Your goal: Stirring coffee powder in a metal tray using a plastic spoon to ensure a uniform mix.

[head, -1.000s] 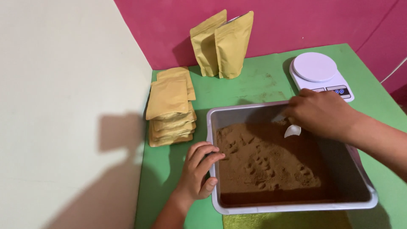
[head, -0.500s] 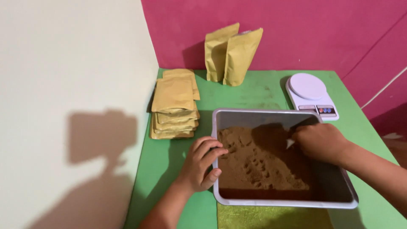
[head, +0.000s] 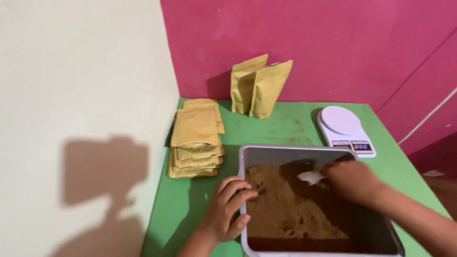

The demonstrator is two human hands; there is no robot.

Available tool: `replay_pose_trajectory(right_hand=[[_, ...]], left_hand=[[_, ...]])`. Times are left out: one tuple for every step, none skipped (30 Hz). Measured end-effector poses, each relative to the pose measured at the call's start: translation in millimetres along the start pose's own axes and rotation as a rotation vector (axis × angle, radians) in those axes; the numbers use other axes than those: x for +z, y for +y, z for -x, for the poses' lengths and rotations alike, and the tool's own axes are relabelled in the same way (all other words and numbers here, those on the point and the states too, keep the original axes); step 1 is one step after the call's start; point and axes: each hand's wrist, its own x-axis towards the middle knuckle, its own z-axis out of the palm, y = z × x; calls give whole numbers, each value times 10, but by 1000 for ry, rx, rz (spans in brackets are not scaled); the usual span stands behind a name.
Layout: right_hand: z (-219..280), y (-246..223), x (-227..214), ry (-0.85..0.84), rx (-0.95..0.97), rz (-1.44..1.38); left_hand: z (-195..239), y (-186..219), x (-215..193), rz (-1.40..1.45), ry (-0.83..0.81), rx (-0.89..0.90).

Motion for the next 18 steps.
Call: replay_pose_trajectory(right_hand=[[66, -40, -107, -7, 9, 2], [120, -95, -210, -34, -43, -166], [163, -154, -309, -58, -94, -336], [162, -91, -325, -72, -87, -338], [160, -31, -336, -34, 68, -207], [170, 12, -338, 0, 213, -76], [177, 20, -271, -24, 211, -77], [176, 21, -206, -93, 164, -86], [183, 28, -147, -162, 116, -96], [246, 27, -210, -168, 122, -106], [316, 31, -281, -160, 112, -143], [382, 30, -360, -148, 99, -178], [349, 94, -233, -149, 102, -185], [325, 167, -106, -104, 116, 6], [304, 239, 20, -58, 128, 197], [367, 146, -122, -63, 132, 194], [430, 51, -265, -114, 14, -18], [490, -48, -404, -155, -106, -233]], left_hand=[[-14, 16, 2, 11, -1, 3], [-29, 15, -8, 19, 6, -7], [-40, 5, -17, 27, 12, -18], [-61, -31, -17, 40, 7, -24], [-77, -70, -15, -3, 18, 43], [-69, -86, -19, -43, 27, 99], [-47, -85, -5, -28, 20, 83], [-31, -92, -3, -32, 5, 62], [-22, -91, -1, -37, -10, 42], [-9, -108, 15, -32, -21, 44], [1, -116, 28, -36, -18, 34], [19, -119, 35, -44, -11, 25], [26, -136, 37, -43, -18, 27], [37, -141, 50, -42, -9, 22], [48, -145, 61, -40, -1, 16], [41, -141, 59, -35, -6, 18], [37, -134, 56, -37, 0, 18], [34, -131, 52, -41, 4, 20]])
